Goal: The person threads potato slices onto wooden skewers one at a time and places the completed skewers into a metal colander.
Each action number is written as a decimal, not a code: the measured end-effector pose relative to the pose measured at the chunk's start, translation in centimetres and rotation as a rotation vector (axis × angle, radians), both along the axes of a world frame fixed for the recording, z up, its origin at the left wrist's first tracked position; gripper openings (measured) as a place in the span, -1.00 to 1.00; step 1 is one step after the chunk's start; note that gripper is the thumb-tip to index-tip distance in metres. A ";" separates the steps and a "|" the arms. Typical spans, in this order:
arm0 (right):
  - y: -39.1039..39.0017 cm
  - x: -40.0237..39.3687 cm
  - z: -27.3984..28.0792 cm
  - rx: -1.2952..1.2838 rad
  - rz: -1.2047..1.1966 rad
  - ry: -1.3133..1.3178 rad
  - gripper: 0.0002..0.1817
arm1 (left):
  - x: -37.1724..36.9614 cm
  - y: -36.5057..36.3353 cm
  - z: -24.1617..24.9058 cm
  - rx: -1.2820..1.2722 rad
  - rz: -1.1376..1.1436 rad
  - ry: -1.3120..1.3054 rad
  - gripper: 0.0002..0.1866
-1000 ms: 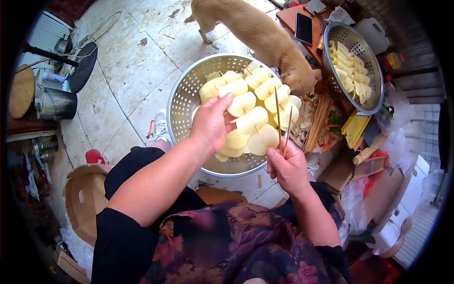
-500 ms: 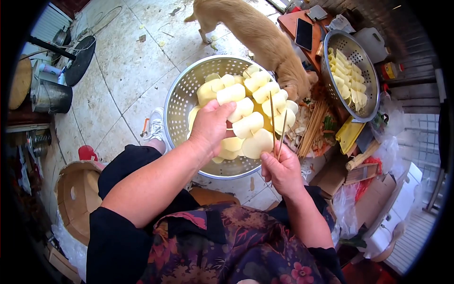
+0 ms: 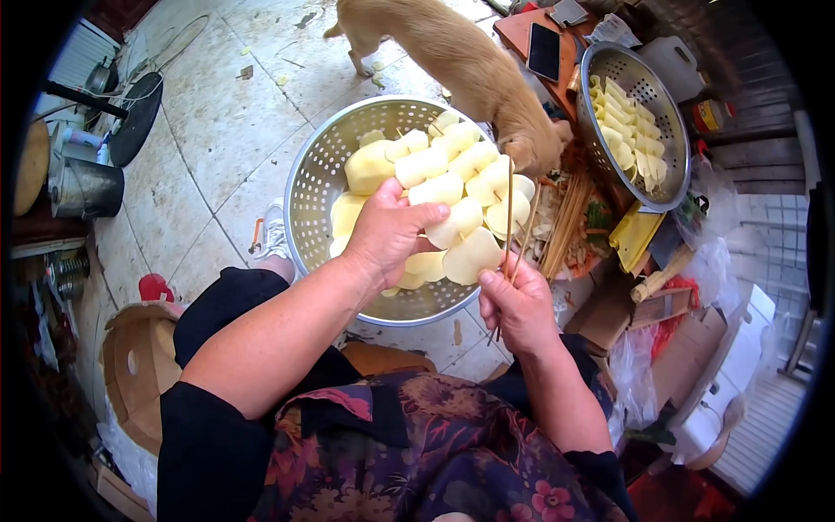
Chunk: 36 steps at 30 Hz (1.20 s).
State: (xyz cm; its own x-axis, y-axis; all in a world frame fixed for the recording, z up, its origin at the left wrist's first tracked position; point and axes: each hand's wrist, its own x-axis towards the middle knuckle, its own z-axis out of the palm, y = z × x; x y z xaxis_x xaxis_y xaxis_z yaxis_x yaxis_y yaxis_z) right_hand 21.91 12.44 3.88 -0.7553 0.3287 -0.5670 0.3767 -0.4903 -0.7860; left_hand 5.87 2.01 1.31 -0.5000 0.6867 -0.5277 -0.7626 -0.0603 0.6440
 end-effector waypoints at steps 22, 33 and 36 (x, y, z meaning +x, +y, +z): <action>7.1 -0.6 -5.6 0.334 -0.120 -0.253 -0.91 | -0.5 4.1 -4.2 -0.191 -0.150 -0.012 -0.41; 8.1 -0.4 -3.7 0.838 0.076 -0.404 -0.71 | -0.4 6.0 -4.6 -0.125 -0.126 -0.063 -0.50; 8.7 -1.4 -2.6 0.926 0.043 -0.390 -0.66 | -0.3 6.6 -5.3 -0.092 -0.085 -0.118 -0.52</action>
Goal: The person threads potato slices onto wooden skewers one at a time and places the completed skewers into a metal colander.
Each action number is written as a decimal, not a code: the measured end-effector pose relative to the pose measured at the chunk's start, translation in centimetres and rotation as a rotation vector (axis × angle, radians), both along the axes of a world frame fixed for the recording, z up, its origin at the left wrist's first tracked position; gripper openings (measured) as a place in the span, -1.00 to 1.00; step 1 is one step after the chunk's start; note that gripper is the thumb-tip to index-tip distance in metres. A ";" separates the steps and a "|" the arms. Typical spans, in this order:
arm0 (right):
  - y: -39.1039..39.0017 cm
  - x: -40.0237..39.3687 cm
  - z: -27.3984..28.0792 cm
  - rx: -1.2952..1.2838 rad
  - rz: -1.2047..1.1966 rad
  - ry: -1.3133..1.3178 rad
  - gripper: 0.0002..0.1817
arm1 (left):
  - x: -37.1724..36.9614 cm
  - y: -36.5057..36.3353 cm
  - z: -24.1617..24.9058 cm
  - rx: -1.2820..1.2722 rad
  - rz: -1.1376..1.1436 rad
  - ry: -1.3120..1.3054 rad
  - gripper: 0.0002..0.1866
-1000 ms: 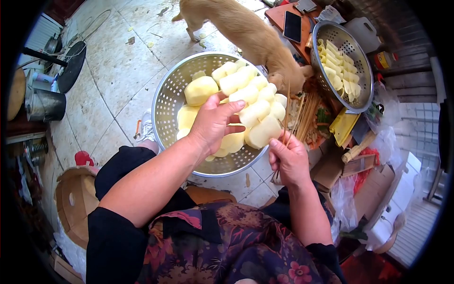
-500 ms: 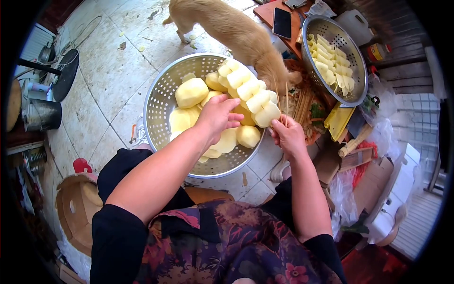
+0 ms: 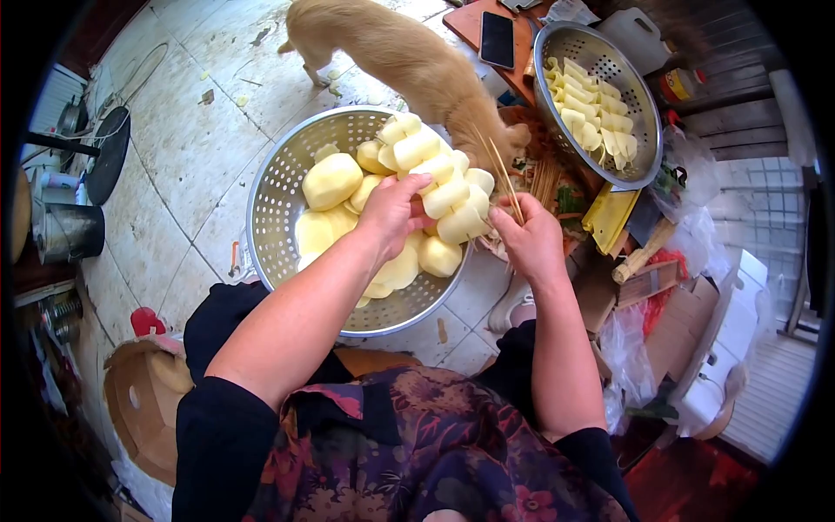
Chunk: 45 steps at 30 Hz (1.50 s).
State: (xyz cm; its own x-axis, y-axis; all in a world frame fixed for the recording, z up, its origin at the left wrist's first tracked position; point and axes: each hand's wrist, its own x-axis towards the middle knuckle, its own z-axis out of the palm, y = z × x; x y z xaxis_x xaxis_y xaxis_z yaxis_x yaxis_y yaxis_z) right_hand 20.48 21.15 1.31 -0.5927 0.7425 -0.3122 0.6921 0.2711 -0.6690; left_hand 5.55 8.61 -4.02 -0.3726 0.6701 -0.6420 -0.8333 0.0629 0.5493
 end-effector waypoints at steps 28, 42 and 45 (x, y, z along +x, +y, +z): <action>-2.4 -1.5 -2.0 -0.338 0.028 0.242 -0.77 | 0.6 -1.1 0.3 0.395 0.060 -0.199 -0.39; -0.8 2.1 6.1 -0.109 -0.086 0.315 -0.75 | 0.6 2.4 6.3 0.371 -0.096 -0.126 -0.41; 0.5 3.4 7.4 -0.056 -0.211 0.478 -0.75 | -0.6 7.0 8.1 0.382 -0.187 -0.073 -0.49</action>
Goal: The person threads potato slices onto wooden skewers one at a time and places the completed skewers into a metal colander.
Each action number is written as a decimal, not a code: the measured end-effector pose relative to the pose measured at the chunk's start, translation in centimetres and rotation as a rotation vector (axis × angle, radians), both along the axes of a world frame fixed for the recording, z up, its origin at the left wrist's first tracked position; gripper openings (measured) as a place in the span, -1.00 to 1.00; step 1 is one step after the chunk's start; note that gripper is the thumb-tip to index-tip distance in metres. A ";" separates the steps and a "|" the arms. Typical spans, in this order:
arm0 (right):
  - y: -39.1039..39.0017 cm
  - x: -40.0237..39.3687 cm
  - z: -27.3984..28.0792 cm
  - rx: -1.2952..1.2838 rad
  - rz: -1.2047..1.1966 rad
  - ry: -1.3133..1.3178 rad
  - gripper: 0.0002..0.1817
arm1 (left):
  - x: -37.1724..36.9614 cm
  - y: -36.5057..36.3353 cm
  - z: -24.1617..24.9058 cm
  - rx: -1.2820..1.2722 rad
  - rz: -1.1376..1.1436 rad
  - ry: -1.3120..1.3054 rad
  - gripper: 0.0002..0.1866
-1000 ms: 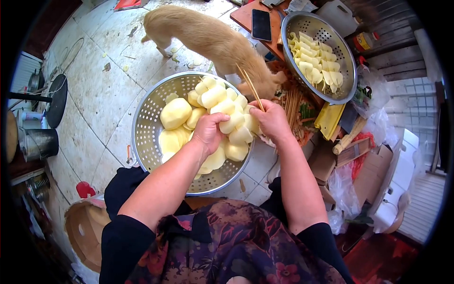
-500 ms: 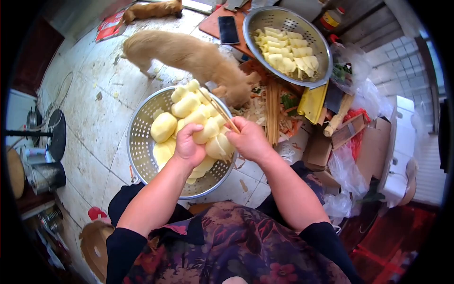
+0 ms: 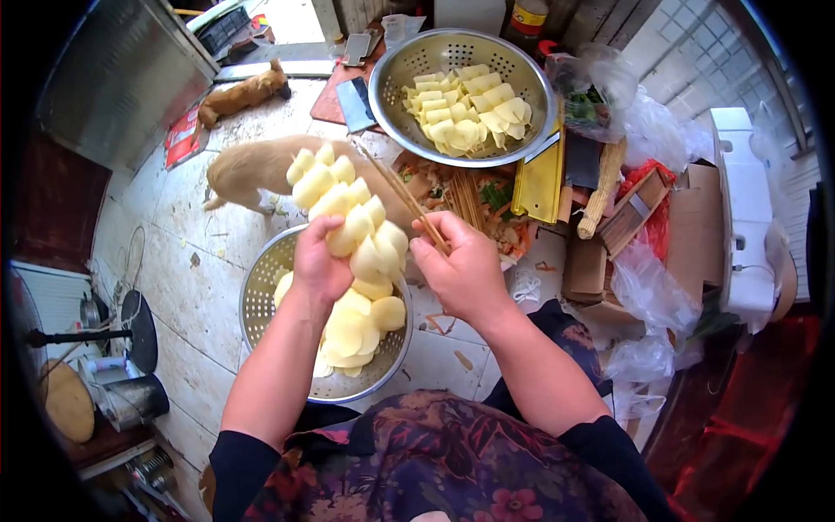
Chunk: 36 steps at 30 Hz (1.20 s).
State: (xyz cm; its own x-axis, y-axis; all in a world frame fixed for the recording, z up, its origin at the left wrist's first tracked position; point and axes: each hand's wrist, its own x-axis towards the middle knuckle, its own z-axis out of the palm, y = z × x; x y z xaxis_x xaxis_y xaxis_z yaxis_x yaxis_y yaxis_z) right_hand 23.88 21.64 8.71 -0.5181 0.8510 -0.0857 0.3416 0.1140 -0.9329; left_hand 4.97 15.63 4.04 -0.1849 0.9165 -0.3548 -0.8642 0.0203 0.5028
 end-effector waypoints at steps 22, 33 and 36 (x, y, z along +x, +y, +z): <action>0.6 2.9 2.4 -0.155 0.222 0.100 -0.80 | -2.2 28.4 -6.7 -0.581 0.040 0.789 -0.60; -0.1 2.6 2.1 -0.151 0.221 0.072 -0.80 | 0.6 26.2 -2.2 -0.540 -0.007 1.919 -0.52; -0.3 2.7 2.3 -0.169 0.170 0.109 -0.80 | 0.7 24.9 -2.1 -0.348 -0.418 2.280 -0.44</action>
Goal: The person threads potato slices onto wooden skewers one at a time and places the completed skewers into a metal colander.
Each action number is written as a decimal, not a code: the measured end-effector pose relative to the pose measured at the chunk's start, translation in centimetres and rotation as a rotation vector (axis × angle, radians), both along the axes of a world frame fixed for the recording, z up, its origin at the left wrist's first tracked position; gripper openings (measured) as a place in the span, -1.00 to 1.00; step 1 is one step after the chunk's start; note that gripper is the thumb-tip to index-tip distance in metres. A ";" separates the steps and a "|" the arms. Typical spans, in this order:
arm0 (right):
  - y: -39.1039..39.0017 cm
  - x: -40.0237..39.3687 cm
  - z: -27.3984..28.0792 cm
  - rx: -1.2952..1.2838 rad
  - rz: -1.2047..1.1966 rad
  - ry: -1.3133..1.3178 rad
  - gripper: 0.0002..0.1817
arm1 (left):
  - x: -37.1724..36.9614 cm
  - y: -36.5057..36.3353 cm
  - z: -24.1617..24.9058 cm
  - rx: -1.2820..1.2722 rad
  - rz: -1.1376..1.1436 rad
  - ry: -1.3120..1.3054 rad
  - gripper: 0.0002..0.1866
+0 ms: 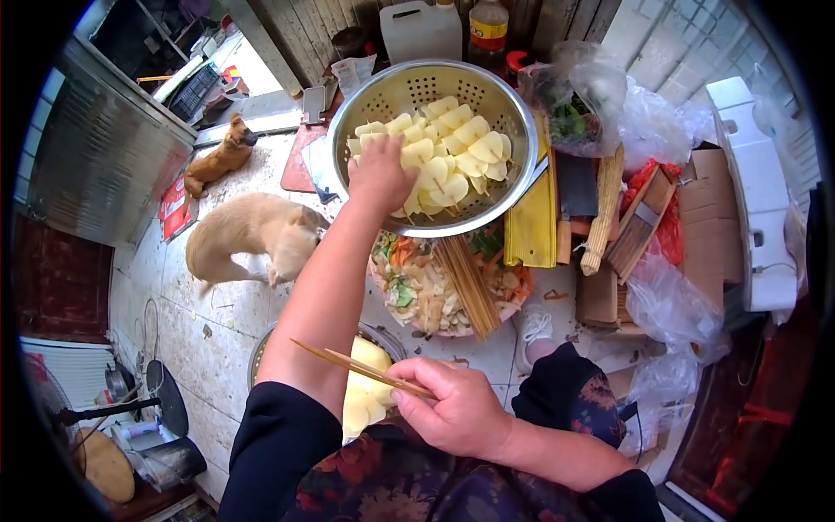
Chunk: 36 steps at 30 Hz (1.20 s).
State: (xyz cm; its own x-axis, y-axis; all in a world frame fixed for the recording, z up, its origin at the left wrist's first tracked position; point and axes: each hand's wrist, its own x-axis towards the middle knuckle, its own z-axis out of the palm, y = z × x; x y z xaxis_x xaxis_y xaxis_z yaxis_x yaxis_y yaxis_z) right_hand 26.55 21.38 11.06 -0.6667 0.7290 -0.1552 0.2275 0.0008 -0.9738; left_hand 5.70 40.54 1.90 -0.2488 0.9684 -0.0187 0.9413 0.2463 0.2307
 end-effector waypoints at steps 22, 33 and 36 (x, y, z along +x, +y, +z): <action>-2.4 -2.0 -2.4 -0.280 0.106 0.078 -0.77 | -4.5 -34.0 5.3 0.124 0.548 -1.059 -0.51; -6.9 -4.0 -4.5 -0.317 0.252 -0.089 -0.76 | -1.7 -43.2 -4.0 -0.129 0.535 -0.727 -0.57; -7.8 -4.0 -5.1 -0.250 0.294 -0.140 -0.76 | 0.9 -41.8 -3.7 -0.225 0.484 -0.399 -0.52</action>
